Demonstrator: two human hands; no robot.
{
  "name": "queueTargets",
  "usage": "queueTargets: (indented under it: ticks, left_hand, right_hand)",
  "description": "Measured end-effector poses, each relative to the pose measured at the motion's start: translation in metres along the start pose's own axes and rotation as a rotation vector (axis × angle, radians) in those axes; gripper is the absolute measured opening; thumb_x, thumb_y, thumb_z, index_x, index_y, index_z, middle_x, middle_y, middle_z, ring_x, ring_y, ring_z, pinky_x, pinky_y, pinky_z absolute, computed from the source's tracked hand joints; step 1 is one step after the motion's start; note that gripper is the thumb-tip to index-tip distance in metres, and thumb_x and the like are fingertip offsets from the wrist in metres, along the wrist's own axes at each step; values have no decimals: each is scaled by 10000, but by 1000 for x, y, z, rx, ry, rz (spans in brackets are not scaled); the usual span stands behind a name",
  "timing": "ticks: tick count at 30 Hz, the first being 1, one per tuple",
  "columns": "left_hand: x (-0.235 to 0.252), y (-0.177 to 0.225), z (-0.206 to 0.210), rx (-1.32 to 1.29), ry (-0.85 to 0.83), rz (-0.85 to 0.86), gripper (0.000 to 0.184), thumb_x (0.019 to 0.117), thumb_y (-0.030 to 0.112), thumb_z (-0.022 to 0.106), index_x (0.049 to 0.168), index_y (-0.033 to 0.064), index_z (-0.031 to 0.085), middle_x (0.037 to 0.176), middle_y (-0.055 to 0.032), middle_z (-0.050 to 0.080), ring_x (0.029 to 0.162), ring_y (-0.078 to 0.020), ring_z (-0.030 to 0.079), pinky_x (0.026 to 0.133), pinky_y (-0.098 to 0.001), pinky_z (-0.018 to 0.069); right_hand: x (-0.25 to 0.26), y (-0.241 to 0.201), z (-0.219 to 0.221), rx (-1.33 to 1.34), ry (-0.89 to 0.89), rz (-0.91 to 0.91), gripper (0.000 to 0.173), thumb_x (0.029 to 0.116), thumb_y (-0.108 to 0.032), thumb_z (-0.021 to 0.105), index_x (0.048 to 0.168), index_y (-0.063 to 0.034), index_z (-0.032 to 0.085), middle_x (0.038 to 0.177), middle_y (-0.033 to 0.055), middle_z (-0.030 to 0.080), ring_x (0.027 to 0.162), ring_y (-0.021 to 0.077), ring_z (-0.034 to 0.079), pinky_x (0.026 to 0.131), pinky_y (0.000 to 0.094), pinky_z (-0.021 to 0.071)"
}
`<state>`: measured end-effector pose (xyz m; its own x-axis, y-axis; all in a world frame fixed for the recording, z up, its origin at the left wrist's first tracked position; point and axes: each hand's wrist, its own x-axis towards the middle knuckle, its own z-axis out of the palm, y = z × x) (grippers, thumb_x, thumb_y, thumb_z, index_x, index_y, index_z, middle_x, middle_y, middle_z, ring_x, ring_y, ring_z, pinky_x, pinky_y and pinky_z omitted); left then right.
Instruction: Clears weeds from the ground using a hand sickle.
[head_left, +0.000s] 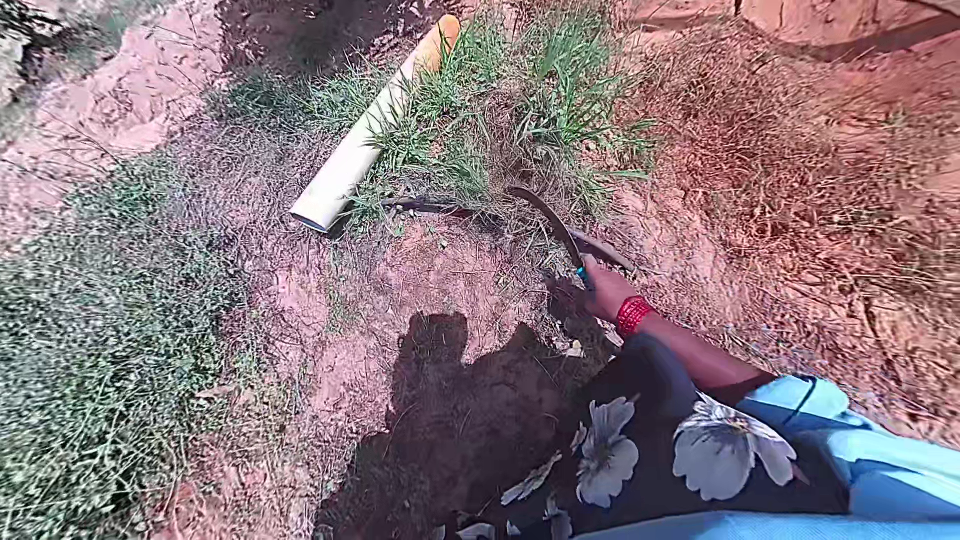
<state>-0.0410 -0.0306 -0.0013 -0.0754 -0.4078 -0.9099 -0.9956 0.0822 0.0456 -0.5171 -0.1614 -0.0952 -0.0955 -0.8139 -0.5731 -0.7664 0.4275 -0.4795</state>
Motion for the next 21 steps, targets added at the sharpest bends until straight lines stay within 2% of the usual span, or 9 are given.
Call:
queueTargets:
  ticks: [2,5,8,11,13,15,16,19,21]
  left_hand:
    - [3,7,-6,-68,-9,-24,549,1069,233,550,1499,-84,427,1476,-345,488,1406,-480,456,1193,-572,311]
    - [2,18,-9,-95,48,62,569,1049,195,552,1526,-74,398,1493,-352,469,1402,-503,454,1195,-592,304]
    - [-9,57,-21,-196,117,49,529,1031,151,593,1478,-96,455,1434,-348,531,1369,-484,500,1186,-555,324]
    - [7,56,-8,-247,222,123,512,992,154,639,1414,-114,529,1314,-361,611,1241,-515,592,1115,-591,408]
    - [18,62,-10,-190,150,107,511,1023,174,617,1437,-103,502,1373,-324,591,1287,-463,576,1148,-531,393]
    - [22,82,-16,-175,84,-25,511,1030,151,611,1470,-73,481,1436,-288,557,1370,-416,511,1192,-493,334]
    - [26,76,-7,-177,126,-21,516,1013,156,639,1461,-61,506,1411,-288,582,1360,-421,527,1188,-515,339]
    - [61,-6,51,-74,469,405,508,967,316,629,1302,-65,651,1131,-289,712,1042,-439,702,944,-576,544]
    - [44,23,17,-121,94,171,554,1026,223,598,1488,-57,475,1396,-332,571,1325,-467,546,1160,-573,375]
  right_hand:
    - [-2,1,-9,44,146,-8,769,895,-33,699,1548,8,295,1204,343,641,1137,521,640,951,670,486]
    - [-4,-11,-13,267,358,-80,756,904,-23,703,1530,57,287,1095,355,660,1002,524,677,867,683,514]
    - [-13,-36,0,565,275,-223,771,894,-7,684,1526,21,244,1019,276,639,842,381,684,769,557,560]
    - [-14,-58,27,555,-78,-407,713,968,-114,679,1523,49,261,1156,291,625,1014,361,668,920,511,532]
    - [0,-65,36,325,-198,-526,678,1004,-245,677,1505,76,351,1345,304,578,1238,398,596,1079,528,451]
    - [25,-58,34,180,-21,-519,698,1003,-394,672,1500,35,437,1433,289,530,1339,441,521,1120,580,415]
    - [39,-48,31,169,151,-490,674,990,-391,690,1460,48,489,1397,308,548,1324,478,518,1093,611,423]
    - [78,-16,-2,112,409,-327,551,941,-169,731,1383,99,541,1412,365,513,1360,559,444,1055,680,412]
    - [95,-4,-20,47,418,-267,520,860,-37,741,1339,93,585,1423,353,520,1350,547,463,1057,656,423]
